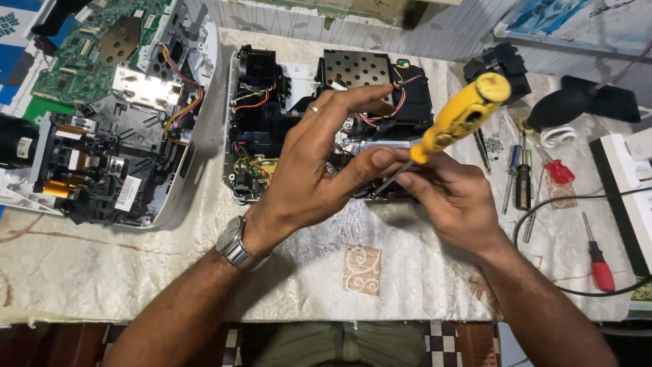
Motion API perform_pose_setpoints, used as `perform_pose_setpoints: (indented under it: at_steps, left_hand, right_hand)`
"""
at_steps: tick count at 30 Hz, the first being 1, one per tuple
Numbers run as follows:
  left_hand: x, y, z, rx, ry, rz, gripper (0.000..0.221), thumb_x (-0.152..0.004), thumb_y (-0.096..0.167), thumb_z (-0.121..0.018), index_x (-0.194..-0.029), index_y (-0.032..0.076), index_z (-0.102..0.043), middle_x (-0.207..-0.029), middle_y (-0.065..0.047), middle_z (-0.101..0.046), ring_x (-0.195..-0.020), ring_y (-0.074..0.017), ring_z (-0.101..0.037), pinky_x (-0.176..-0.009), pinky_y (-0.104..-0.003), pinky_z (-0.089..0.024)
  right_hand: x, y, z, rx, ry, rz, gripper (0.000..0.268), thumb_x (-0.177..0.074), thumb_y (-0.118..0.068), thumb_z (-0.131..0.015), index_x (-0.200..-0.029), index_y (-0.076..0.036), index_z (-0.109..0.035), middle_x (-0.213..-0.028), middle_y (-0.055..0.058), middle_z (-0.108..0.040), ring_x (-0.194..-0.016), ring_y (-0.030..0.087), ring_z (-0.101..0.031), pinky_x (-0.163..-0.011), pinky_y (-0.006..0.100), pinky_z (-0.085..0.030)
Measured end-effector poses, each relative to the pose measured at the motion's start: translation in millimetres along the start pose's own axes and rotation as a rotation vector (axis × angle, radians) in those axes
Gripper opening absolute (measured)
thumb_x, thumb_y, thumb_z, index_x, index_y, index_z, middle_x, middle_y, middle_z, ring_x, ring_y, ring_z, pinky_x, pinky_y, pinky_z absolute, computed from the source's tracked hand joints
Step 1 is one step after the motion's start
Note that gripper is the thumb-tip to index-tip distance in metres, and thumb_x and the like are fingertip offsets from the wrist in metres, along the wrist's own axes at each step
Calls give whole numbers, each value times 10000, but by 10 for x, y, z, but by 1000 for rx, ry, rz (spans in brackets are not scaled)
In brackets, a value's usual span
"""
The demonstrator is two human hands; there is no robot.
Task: Disassembling an electronic device to access and remove internal modules using a screwdriver.
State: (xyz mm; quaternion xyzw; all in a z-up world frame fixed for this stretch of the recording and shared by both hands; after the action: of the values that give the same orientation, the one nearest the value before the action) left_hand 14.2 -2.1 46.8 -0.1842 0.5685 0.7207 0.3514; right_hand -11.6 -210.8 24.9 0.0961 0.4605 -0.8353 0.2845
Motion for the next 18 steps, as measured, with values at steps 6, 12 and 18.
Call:
perform_pose_setpoints:
  at_steps: [6,12,18]
  left_hand:
    - [19,2,-30,2,-7,-49,401,-1128,340,-389,-1373,60,-540,-1213,-98,-698,-1147,-237,-632,-1002,-360,-520]
    - [53,-64,-162,-191,-162,-155,233,-1007,58,-490,-1213,49,-598,-1083,-101,-670,-1033,-240,-572,-915,-405,-457]
    - [60,-24,-376,-489,-365,-219,376,-920,254,-660,-1276,140,-628,-1238,-35,-637,-1194,-305,-518,-933,-499,-337]
  right_hand:
    - [29,-84,56,-252,48,19,320,-1031,-4,-543,-1326,117,-525,-1185,239,-713,-1111,344,-766,-1017,395,-681]
    - [15,-73,190,-328,180,8,266,-1044,21,-523,-1297,104,-510,-1125,251,-707,-1064,373,-765,-1035,428,-669]
    - [67,-33,358,-449,347,-126,270,-1039,-5,-547,-1295,67,-503,-1146,248,-696,-1041,383,-764,-948,415,-683]
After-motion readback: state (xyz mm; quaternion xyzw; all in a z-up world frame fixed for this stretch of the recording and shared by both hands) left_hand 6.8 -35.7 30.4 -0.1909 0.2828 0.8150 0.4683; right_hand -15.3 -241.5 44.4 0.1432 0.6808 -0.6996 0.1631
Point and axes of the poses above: each hand's wrist, its own x-axis away from the middle knuckle, its own z-axis out of the back of the hand, y = z × x, the point moved 3 cm from there along -x, towards the middle knuckle
